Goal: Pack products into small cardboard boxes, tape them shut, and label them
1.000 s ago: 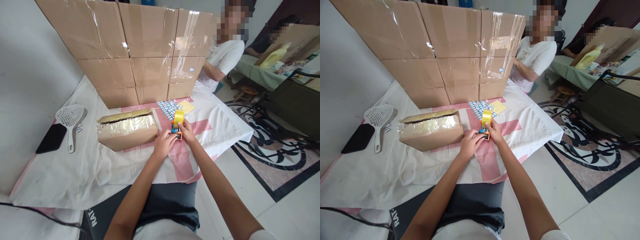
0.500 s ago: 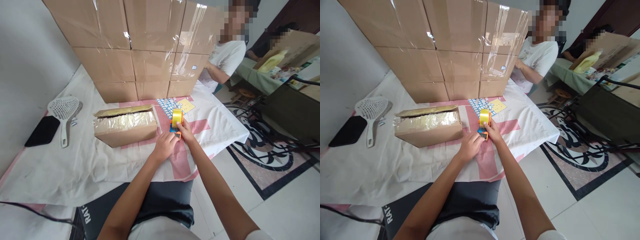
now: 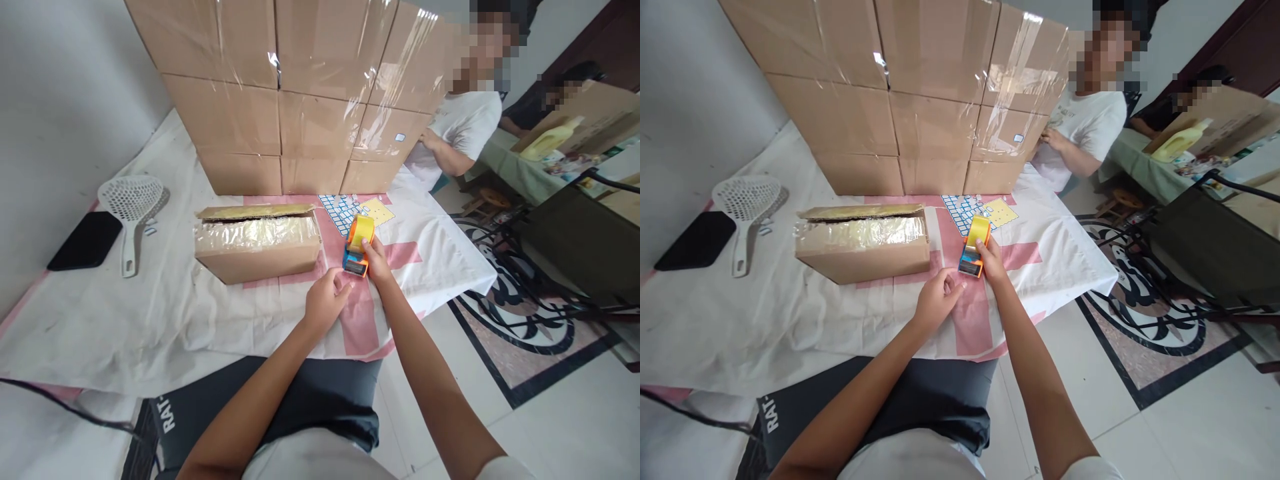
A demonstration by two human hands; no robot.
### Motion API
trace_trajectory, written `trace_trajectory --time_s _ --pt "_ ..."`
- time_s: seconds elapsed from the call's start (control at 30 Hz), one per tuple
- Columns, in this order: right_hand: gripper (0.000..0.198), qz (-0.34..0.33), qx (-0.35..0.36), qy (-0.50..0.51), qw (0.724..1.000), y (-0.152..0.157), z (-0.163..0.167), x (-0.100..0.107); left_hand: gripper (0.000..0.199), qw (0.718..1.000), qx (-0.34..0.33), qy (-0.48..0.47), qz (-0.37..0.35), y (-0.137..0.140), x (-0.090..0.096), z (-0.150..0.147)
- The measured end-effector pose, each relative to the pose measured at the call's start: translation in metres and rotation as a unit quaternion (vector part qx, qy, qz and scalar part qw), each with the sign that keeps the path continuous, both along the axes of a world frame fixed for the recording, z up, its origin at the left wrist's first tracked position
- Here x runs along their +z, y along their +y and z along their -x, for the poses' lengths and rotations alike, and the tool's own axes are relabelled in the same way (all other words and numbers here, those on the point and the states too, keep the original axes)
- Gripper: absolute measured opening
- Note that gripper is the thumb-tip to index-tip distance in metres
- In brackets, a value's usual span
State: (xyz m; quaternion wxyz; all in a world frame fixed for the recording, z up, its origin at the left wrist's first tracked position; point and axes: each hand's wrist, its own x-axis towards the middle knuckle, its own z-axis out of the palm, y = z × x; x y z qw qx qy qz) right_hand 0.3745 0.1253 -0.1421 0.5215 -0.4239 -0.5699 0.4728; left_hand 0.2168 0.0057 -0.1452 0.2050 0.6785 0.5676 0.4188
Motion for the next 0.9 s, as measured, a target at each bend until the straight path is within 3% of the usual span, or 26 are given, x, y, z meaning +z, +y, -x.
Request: trace_trajectory --time_s 0.13,0.27,0.63,0.77,0.9 --pt "0.050 -0.002 -0.005 -0.007 1.000 0.000 0.000 -0.001 0.053 0.999 0.014 -0.022 0.020 0.025 0.006 0.001" --pt "0.051 -0.006 -0.003 -0.018 1.000 0.000 0.000 0.000 0.060 0.998 0.011 -0.054 0.030 0.043 0.006 -0.001" --pt "0.053 -0.006 0.008 -0.014 1.000 0.002 0.002 -0.001 0.029 0.992 0.047 -0.112 0.023 0.050 -0.002 -0.009" --pt "0.050 -0.007 0.006 -0.011 1.000 -0.001 0.003 0.002 0.011 0.995 -0.007 -0.096 -0.012 0.039 0.001 -0.002" --pt "0.047 -0.008 0.010 -0.002 1.000 -0.001 0.002 0.002 0.019 0.996 -0.054 -0.058 -0.029 0.032 0.002 0.003"
